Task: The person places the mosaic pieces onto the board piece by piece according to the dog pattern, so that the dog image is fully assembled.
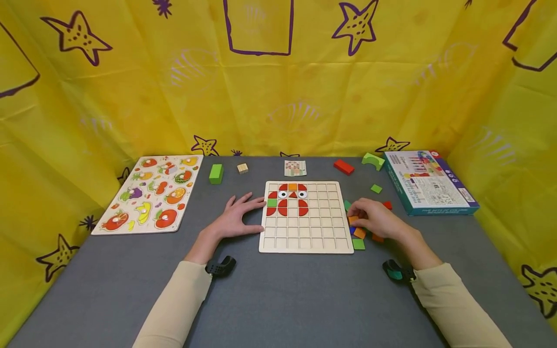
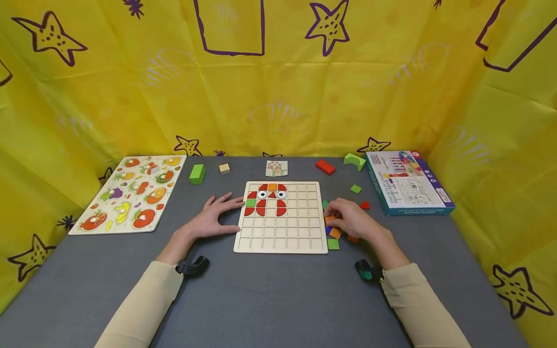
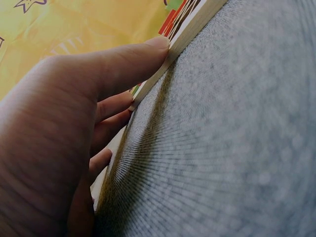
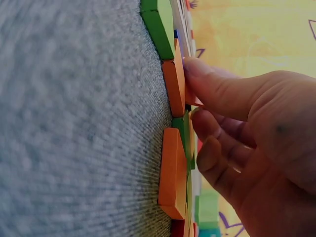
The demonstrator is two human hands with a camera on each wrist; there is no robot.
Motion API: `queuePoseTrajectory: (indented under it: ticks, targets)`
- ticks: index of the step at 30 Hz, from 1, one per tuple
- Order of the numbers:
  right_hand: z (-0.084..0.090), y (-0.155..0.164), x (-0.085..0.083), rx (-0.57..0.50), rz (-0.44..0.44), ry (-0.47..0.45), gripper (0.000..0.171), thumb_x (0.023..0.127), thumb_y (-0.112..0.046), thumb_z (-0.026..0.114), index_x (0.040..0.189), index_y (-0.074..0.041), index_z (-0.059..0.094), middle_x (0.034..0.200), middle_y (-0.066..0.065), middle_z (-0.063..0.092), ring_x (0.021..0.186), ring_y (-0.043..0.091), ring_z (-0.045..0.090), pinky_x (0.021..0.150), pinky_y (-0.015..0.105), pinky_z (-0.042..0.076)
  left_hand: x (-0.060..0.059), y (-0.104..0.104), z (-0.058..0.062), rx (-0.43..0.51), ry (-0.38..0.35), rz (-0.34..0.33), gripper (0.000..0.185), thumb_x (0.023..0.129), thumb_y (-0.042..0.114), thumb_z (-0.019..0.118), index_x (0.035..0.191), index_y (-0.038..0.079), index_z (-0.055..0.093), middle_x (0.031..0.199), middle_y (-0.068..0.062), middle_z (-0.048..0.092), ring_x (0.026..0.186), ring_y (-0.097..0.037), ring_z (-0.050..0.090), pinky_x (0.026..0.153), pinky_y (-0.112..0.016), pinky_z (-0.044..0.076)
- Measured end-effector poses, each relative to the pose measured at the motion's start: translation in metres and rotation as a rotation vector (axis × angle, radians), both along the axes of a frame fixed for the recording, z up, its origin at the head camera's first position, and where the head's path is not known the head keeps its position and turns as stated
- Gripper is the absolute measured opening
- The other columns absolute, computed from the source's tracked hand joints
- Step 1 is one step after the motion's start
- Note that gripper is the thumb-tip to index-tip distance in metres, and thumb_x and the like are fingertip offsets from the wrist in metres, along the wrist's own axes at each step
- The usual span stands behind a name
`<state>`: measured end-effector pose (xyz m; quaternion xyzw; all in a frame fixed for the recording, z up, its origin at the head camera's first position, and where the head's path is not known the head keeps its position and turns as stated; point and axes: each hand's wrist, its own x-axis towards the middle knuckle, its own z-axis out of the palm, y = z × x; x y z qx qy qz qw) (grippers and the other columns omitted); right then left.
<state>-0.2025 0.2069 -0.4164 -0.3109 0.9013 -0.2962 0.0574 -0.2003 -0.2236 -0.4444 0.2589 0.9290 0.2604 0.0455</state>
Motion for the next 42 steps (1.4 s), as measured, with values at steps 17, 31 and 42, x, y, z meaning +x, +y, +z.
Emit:
queuePoseTrajectory:
  ticks: [17, 31, 42]
  targets:
    - [0.010, -0.004, 0.002, -0.067, -0.061, -0.022, 0.004, 0.094, -0.007, 0.072, 0.097, -0.011, 0.070, 0.084, -0.004, 0.061, 0.077, 0.017, 0.055, 0.070, 0.030, 0.050, 0.002, 0.003, 0.000, -0.001, -0.002, 0.001, 0.076, 0.085, 0.046, 0.078, 0.150, 0.015, 0.053, 0.158, -0.001, 0.041, 0.152, -0.034, 0.016, 0.115, -0.064, -0.003]
    - [0.019, -0.066, -0.007, -0.103, -0.040, -0.051, 0.003, 0.095, -0.007, 0.071, 0.098, -0.007, 0.070, 0.085, -0.001, 0.060, 0.080, 0.019, 0.054, 0.073, 0.036, 0.048, 0.002, 0.001, 0.002, 0.003, 0.009, -0.004, 0.076, 0.085, 0.046, 0.078, 0.149, 0.014, 0.053, 0.158, -0.002, 0.041, 0.151, -0.036, 0.017, 0.114, -0.065, -0.003]
    - [0.014, -0.108, -0.018, -0.141, -0.026, -0.083, 0.007, 0.096, -0.005, 0.069, 0.102, -0.007, 0.071, 0.092, 0.001, 0.064, 0.084, 0.020, 0.057, 0.079, 0.037, 0.049, 0.001, 0.001, 0.000, 0.004, 0.008, -0.002, 0.075, 0.085, 0.045, 0.078, 0.149, 0.014, 0.054, 0.158, -0.002, 0.041, 0.151, -0.035, 0.017, 0.114, -0.065, -0.002]
